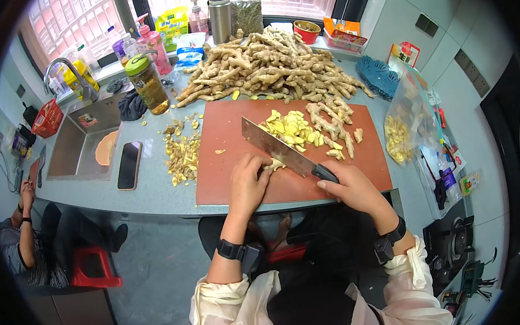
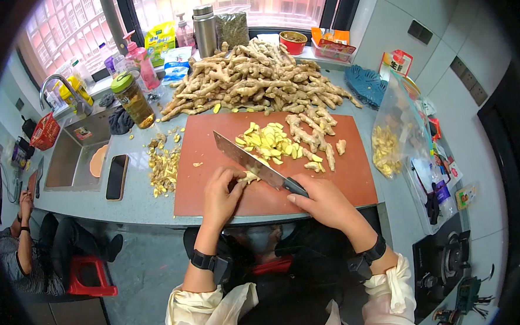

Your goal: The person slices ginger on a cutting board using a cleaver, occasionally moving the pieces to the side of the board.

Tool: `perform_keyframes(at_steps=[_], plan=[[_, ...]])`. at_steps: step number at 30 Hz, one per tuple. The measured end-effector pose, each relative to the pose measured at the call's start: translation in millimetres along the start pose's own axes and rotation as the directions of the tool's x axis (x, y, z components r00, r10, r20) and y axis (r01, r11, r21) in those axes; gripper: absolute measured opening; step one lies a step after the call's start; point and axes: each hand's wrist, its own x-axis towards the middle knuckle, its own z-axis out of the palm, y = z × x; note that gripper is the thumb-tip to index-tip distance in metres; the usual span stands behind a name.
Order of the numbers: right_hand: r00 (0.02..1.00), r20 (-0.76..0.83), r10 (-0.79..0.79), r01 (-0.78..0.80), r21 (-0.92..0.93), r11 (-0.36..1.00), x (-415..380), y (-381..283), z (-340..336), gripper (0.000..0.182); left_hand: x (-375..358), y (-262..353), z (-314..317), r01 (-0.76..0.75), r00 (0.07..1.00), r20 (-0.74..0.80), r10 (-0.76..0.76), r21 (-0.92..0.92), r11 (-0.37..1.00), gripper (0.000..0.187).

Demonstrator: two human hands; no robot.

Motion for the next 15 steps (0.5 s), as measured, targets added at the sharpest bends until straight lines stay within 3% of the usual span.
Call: perform_keyframes(at_steps=[10,12,15], plan=[[0.991,0.133,0.011,0.007,-0.131,0.991,10.4,1.5,-6.8,0.03,-0.7,-2.8,-0.5,-0.003,1.0,0.021,0.003,0.009,1.0,0.014],[0.99,0.139,0.007,0.032,-0.278,0.96,19.5,9.4,2.5,0.024,0.2,-1.6,-1.8,-0.019,1.0,0.023,0.019,0.0,1.0,0.014],[0.99,0.119,-0.075,0.095,-0.173,0.98,34.8,19.7,13.4,0.03,1.5,2.4,-1.9,-0.007,1.0,0.008,0.007,-0.017,1.0,0.01]])
